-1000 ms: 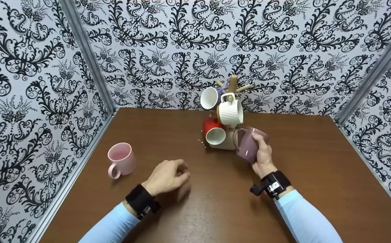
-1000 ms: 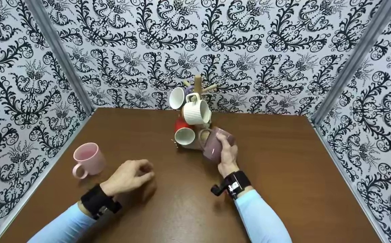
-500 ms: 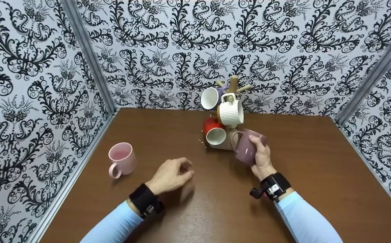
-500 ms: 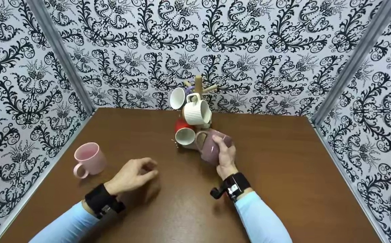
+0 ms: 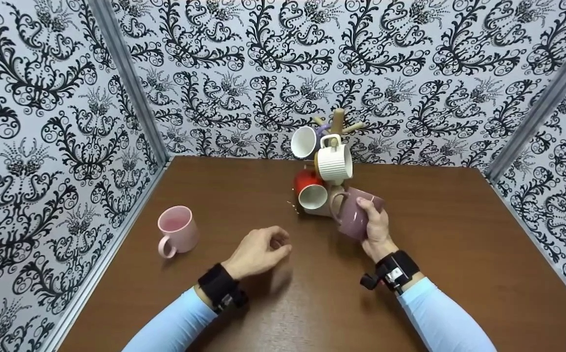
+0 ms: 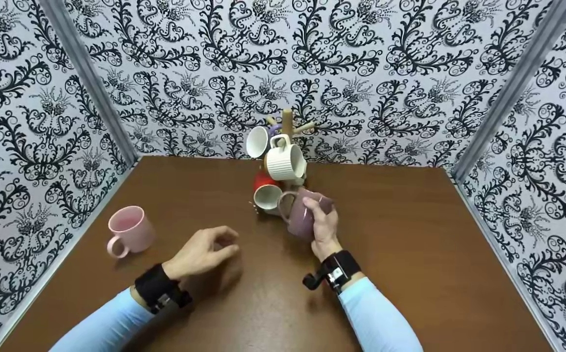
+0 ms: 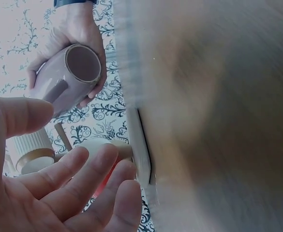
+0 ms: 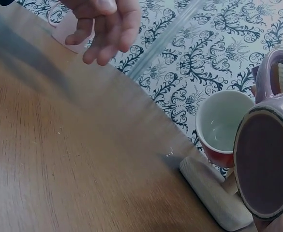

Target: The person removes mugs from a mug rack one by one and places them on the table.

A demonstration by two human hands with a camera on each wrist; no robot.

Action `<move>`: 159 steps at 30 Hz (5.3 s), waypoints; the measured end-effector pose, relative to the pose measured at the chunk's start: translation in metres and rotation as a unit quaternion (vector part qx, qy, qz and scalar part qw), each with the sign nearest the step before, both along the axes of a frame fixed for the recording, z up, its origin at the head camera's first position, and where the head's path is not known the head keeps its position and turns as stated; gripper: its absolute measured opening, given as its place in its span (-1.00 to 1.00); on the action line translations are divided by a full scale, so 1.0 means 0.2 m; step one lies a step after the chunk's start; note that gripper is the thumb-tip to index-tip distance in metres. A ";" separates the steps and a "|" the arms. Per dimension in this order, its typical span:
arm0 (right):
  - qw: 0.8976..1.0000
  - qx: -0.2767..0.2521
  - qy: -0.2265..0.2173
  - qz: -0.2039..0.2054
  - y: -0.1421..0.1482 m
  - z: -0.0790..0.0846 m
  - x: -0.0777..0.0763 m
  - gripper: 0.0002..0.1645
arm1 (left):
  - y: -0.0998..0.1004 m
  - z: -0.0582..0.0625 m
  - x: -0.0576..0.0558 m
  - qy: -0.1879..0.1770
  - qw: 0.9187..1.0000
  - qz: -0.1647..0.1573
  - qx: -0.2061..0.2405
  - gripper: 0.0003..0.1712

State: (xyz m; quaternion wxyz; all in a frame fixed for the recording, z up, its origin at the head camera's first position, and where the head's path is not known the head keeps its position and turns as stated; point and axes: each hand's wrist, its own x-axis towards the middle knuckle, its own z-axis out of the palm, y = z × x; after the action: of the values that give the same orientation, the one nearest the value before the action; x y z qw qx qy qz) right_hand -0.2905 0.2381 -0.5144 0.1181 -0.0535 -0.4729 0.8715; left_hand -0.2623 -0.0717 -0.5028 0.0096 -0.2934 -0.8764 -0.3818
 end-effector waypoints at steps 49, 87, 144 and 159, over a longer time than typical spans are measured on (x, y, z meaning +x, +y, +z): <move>0.982 0.123 0.137 0.046 -0.13 -0.03 0.07 -0.15 | 0.21 0.07 -0.08 -0.044 0.994 -0.022 0.103 -0.59; 0.911 0.279 0.288 0.095 -0.20 -0.02 0.13 0.04 | 0.18 0.15 -0.04 -0.452 0.828 -0.195 0.270 -0.44; 0.796 0.509 0.205 0.254 -0.03 0.09 0.15 -0.04 | 0.15 0.12 0.08 -0.303 0.894 -0.073 0.321 -0.45; 0.729 0.612 0.199 0.231 0.03 0.10 0.14 -0.45 | 0.02 0.14 0.03 -0.245 0.908 -0.002 0.340 -0.44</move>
State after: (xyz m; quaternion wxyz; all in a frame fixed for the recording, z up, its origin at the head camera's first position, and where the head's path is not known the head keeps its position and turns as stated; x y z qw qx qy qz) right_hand -0.2631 0.2446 -0.4945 0.0120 0.3164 -0.8673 0.3841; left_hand -0.2571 -0.0682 -0.4748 -0.1065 -0.1716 -0.6674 -0.7168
